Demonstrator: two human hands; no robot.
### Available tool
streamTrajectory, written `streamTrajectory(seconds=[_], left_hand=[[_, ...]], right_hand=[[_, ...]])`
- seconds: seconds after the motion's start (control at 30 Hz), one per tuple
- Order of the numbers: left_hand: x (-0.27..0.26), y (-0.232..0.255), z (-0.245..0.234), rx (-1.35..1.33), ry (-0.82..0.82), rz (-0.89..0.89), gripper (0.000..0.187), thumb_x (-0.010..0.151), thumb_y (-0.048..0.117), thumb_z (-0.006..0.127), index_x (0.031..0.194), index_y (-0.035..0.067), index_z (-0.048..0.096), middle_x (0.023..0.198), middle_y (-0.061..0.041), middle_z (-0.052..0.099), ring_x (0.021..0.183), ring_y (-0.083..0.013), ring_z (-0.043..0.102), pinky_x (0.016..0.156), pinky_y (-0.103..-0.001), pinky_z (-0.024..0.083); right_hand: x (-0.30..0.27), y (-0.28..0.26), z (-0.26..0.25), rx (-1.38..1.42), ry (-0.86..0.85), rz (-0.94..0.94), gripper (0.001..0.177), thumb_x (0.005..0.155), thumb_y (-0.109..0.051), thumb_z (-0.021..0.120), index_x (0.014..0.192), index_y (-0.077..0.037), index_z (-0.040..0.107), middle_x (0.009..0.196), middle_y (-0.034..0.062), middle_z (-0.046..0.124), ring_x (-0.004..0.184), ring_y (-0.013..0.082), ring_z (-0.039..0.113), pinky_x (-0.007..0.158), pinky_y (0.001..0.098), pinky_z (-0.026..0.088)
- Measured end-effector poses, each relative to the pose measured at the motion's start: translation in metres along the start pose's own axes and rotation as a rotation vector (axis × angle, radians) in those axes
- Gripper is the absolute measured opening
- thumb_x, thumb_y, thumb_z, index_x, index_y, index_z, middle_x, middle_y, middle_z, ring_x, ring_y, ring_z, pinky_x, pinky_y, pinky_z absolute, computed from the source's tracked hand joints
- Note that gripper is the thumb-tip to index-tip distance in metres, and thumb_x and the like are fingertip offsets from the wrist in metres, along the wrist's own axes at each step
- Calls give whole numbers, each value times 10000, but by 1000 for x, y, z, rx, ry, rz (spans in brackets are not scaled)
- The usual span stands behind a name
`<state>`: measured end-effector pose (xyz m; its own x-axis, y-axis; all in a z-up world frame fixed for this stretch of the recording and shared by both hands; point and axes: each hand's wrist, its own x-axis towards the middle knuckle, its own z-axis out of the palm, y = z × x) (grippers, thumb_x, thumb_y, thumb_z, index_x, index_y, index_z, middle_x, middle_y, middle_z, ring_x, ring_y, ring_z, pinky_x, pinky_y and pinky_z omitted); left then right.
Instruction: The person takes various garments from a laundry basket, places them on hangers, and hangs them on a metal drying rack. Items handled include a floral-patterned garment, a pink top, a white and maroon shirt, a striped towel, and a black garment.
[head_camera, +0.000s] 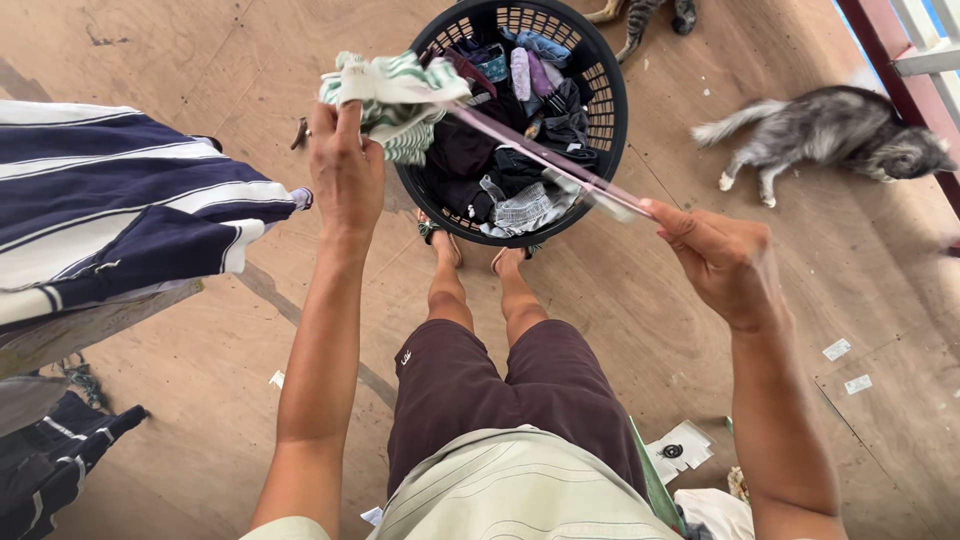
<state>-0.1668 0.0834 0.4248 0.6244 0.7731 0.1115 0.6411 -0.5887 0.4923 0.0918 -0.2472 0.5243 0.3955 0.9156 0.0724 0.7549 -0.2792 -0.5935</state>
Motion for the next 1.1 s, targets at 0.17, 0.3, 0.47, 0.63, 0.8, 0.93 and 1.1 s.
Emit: streamTrajectory(seconds=[0.17, 0.3, 0.47, 0.63, 0.8, 0.93, 1.1], left_hand=[[1, 0, 2, 12, -3, 24, 704, 816, -119, 686, 1476, 59, 515, 1306, -155, 486, 1034, -275, 637, 828, -390, 563], [-3, 14, 27, 69, 117, 143, 742, 800, -25, 787, 1475, 94, 503, 1438, -151, 428, 1150, -252, 621, 798, -238, 582], [-16, 37, 57, 157, 143, 142, 488, 939, 65, 834, 1369, 96, 606, 1476, -92, 460, 1140, -203, 640, 775, -219, 596], [-43, 71, 52, 81, 135, 121, 479, 800, -62, 723, 1263, 38, 649, 1396, -100, 471, 1182, -277, 651, 870, -320, 623], [-48, 77, 46, 48, 123, -35, 550, 778, -108, 683, 1302, 54, 646, 1356, -94, 489, 1146, -293, 664, 799, -370, 593], [-44, 82, 49, -20, 101, -54, 532, 773, -55, 720, 1281, 56, 610, 1365, -118, 481, 1096, -304, 664, 794, -379, 597], [-35, 79, 51, -15, 119, -65, 581, 770, -61, 719, 1325, 69, 601, 1369, -121, 482, 1066, -296, 679, 794, -377, 604]], right_hand=[[8, -14, -5, 8, -36, 15, 316, 970, -81, 779, 1273, -167, 765, 731, 100, 648, 568, 184, 570, 563, 355, 445], [20, -22, 4, 81, -57, -51, 318, 974, -80, 744, 1288, -134, 742, 862, 107, 720, 619, 169, 621, 598, 332, 489], [28, -25, 42, 101, -55, 37, 237, 997, -103, 744, 1231, -135, 765, 861, 98, 753, 623, 174, 658, 573, 312, 528], [19, -37, 46, 106, -35, 114, 274, 1019, -101, 702, 1291, -104, 734, 985, 152, 750, 716, 186, 681, 634, 333, 536], [12, -27, 12, 25, -112, 337, 314, 1036, -133, 705, 1346, -137, 756, 742, 183, 636, 586, 235, 564, 606, 362, 464], [5, -42, -9, -1, -74, 299, 278, 1029, -138, 700, 1304, -125, 737, 859, 199, 660, 636, 222, 584, 614, 349, 458], [6, -49, -13, 44, -14, 271, 257, 1076, -140, 663, 1328, -117, 714, 901, 171, 688, 647, 166, 607, 629, 328, 476]])
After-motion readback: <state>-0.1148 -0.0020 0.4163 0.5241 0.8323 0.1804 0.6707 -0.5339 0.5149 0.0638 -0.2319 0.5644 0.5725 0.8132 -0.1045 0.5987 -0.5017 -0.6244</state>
